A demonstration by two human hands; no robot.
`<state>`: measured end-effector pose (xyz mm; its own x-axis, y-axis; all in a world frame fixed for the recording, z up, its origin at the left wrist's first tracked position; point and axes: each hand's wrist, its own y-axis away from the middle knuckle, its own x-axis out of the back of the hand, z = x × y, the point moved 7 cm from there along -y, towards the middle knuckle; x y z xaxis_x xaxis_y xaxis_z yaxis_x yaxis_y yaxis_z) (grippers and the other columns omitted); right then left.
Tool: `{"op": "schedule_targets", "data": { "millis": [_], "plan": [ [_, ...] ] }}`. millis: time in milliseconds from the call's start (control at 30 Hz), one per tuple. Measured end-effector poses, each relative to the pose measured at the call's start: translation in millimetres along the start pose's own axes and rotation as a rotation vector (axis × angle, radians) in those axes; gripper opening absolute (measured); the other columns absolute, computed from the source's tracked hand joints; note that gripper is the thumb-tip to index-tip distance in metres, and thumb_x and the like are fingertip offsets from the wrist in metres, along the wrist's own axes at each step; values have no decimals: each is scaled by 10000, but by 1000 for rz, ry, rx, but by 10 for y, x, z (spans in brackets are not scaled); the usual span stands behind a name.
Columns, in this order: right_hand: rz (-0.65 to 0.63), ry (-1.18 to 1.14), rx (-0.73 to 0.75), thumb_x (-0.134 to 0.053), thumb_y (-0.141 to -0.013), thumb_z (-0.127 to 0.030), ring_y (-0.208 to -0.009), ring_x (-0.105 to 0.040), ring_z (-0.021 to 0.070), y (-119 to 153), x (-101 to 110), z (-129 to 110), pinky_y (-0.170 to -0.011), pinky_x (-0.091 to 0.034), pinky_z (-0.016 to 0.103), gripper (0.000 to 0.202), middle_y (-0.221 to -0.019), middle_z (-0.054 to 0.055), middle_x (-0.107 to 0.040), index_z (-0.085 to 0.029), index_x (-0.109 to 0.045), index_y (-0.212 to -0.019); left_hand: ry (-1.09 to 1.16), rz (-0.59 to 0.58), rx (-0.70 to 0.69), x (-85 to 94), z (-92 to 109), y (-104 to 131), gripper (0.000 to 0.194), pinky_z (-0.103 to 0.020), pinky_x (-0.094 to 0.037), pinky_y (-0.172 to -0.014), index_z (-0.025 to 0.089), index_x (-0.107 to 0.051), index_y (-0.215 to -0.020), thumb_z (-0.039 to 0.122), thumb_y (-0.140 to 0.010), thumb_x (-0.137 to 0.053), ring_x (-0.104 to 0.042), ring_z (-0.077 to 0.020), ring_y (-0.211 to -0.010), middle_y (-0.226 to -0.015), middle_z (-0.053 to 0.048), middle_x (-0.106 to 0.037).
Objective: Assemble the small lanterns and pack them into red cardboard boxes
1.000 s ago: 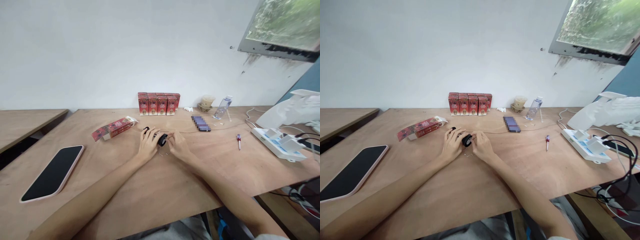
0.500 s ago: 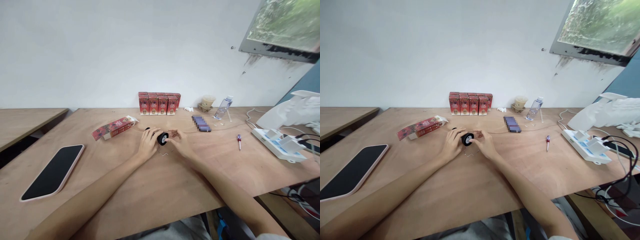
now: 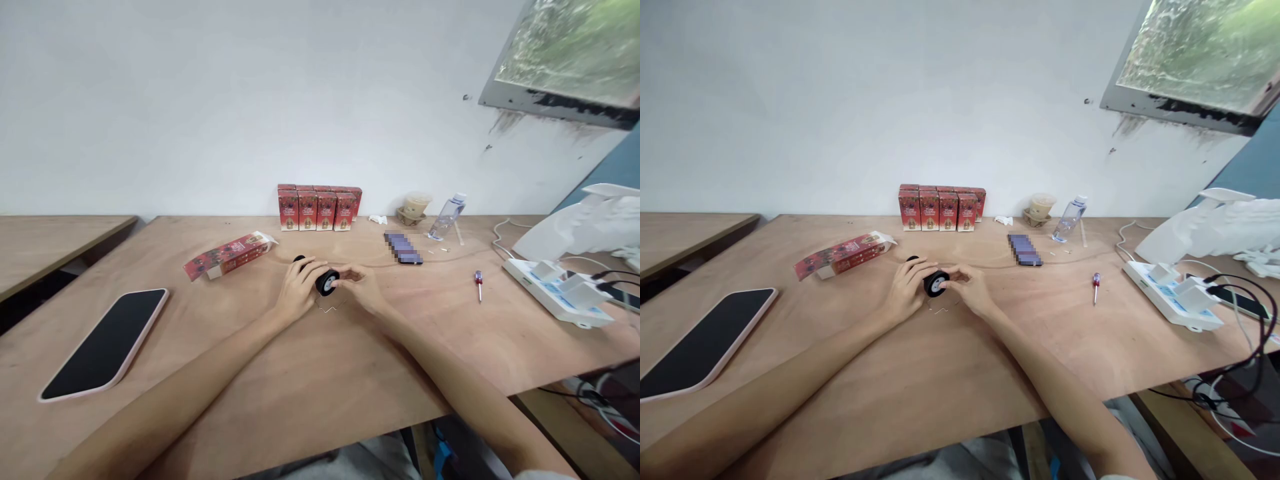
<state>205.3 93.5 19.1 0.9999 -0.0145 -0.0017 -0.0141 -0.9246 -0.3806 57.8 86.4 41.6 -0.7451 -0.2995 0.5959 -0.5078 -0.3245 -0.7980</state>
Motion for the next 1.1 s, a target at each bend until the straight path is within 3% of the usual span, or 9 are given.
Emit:
{"op": "schedule_targets", "data": {
  "millis": [367,433,533,633,767,900,1100],
  "plan": [
    [39,81,16,-786,-581,-294,-739,-604,147,31,-32,-42,-749,-495,299,281,-788,11,-670,-185,-642,-797,48,4,17,29,25,-6,421,-461,-394,-957,204,-520,-1156,45,-769,-471,-471,-257,-1176,-1113,-73,-646],
    [76,88,29,-769,-611,-325,-749,-611,146,46,-26,-69,-747,-499,296,330,-832,22,-671,-186,-614,-868,128,40,102,50,-33,-14,369,-436,-407,-949,200,-512,-1140,104,-784,-519,-503,-246,-1143,-1114,-79,-634],
    [96,221,72,-721,-685,-350,-742,-621,143,97,-47,-123,-739,-506,299,383,-901,48,-665,-186,-546,-984,298,211,439,99,-329,33,386,-361,-464,-858,180,-490,-1082,282,-748,-653,-578,-218,-996,-1057,-81,-614],
    [-105,616,208,-635,-777,-301,-801,-623,176,188,-276,-197,-771,-494,324,256,-878,67,-666,-177,-535,-977,464,461,803,106,-688,202,450,-300,-476,-801,186,-466,-973,379,-663,-728,-592,-178,-889,-948,-40,-593],
    [-349,1168,362,-493,-844,-190,-896,-592,232,346,-600,-188,-799,-462,349,210,-887,114,-668,-145,-536,-1045,684,671,1099,-6,-969,410,441,-262,-477,-788,206,-445,-866,374,-603,-756,-582,-144,-867,-884,-2,-570],
    [-449,1429,367,-439,-837,-122,-834,-595,231,417,-736,-154,-765,-443,328,182,-844,136,-661,-133,-564,-969,790,685,1192,-81,-989,448,474,-233,-503,-646,221,-442,-909,379,-587,-752,-598,-137,-794,-880,-2,-562],
    [-580,1462,432,-442,-829,-98,-812,-595,218,489,-829,-193,-730,-437,312,206,-805,118,-653,-133,-562,-994,937,701,1239,-92,-934,411,499,-241,-521,-589,228,-440,-864,342,-512,-774,-596,-130,-746,-844,27,-546]
  ]
}}
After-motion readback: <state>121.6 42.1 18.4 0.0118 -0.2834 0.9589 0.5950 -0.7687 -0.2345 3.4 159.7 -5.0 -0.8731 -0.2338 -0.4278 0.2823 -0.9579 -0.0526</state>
